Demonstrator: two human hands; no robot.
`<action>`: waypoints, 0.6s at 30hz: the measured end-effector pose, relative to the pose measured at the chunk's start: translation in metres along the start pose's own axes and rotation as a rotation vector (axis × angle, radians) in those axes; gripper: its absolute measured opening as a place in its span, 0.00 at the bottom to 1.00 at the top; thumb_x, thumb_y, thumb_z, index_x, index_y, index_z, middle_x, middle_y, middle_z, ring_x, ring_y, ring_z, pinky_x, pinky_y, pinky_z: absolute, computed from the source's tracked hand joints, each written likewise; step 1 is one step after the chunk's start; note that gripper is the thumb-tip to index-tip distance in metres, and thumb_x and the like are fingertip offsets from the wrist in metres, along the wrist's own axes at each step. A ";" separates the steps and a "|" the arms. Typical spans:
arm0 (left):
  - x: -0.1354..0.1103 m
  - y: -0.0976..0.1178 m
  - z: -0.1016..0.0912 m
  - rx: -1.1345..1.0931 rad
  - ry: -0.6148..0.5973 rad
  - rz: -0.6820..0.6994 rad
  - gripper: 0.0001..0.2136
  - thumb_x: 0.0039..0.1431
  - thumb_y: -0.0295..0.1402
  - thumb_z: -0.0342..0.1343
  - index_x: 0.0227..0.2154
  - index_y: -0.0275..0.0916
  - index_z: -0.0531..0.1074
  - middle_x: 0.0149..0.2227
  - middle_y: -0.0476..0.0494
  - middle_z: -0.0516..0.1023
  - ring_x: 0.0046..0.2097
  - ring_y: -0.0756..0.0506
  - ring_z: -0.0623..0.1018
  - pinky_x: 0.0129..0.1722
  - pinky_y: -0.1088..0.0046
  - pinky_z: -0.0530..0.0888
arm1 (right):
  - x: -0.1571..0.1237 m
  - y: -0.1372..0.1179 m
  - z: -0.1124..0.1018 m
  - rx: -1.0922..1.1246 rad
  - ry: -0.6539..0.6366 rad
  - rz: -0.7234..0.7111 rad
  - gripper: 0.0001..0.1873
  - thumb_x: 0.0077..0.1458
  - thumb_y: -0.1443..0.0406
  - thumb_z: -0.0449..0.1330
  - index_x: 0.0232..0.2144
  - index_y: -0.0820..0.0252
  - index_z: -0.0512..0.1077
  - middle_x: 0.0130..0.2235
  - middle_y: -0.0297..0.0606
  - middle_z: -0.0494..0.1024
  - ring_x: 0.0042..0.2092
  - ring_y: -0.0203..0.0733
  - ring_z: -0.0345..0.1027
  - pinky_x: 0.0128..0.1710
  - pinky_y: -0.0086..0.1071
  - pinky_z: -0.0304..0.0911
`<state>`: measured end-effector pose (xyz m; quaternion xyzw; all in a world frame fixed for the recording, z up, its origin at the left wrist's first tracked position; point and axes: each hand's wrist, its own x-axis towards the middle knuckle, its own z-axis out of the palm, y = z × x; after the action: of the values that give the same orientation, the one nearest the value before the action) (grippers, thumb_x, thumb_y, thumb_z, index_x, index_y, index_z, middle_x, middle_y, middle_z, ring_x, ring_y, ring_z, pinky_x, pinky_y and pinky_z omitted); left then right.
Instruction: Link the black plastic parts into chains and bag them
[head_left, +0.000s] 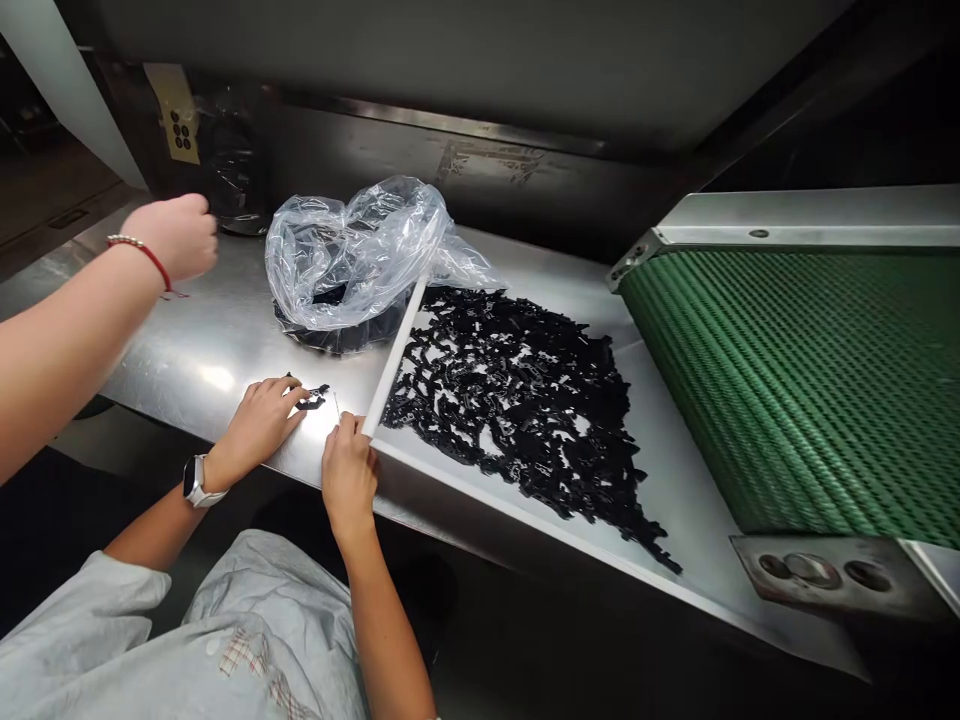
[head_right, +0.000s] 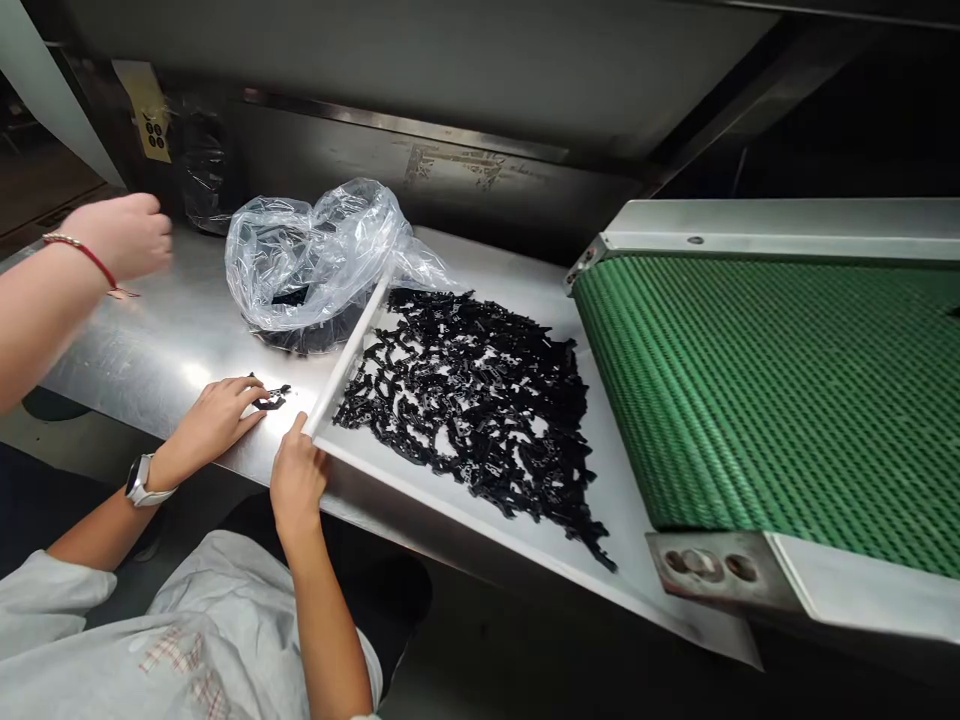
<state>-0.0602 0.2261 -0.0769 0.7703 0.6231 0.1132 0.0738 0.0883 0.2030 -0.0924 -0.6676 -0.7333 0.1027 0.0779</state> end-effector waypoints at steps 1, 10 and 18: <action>0.000 -0.001 0.000 -0.017 0.005 0.000 0.12 0.66 0.29 0.54 0.50 0.36 0.75 0.54 0.32 0.78 0.56 0.31 0.77 0.54 0.50 0.74 | -0.002 0.001 0.000 0.003 -0.004 -0.006 0.15 0.70 0.70 0.48 0.54 0.65 0.69 0.35 0.42 0.79 0.36 0.47 0.80 0.33 0.33 0.70; 0.001 -0.018 0.001 -0.207 0.093 -0.058 0.18 0.68 0.34 0.54 0.58 0.35 0.68 0.56 0.30 0.71 0.56 0.34 0.75 0.59 0.50 0.72 | -0.005 0.008 0.005 0.002 -0.043 -0.005 0.19 0.70 0.71 0.47 0.58 0.64 0.69 0.39 0.43 0.80 0.38 0.45 0.80 0.36 0.32 0.71; 0.008 0.008 -0.007 -0.130 0.142 -0.131 0.10 0.63 0.32 0.62 0.46 0.39 0.77 0.55 0.33 0.77 0.56 0.36 0.77 0.54 0.55 0.77 | 0.006 0.022 0.001 0.103 0.172 -0.164 0.19 0.68 0.72 0.44 0.41 0.70 0.76 0.39 0.55 0.80 0.34 0.50 0.79 0.30 0.36 0.71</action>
<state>-0.0530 0.2322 -0.0673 0.7116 0.6672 0.2026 0.0864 0.1084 0.2104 -0.0987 -0.6067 -0.7699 0.0759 0.1830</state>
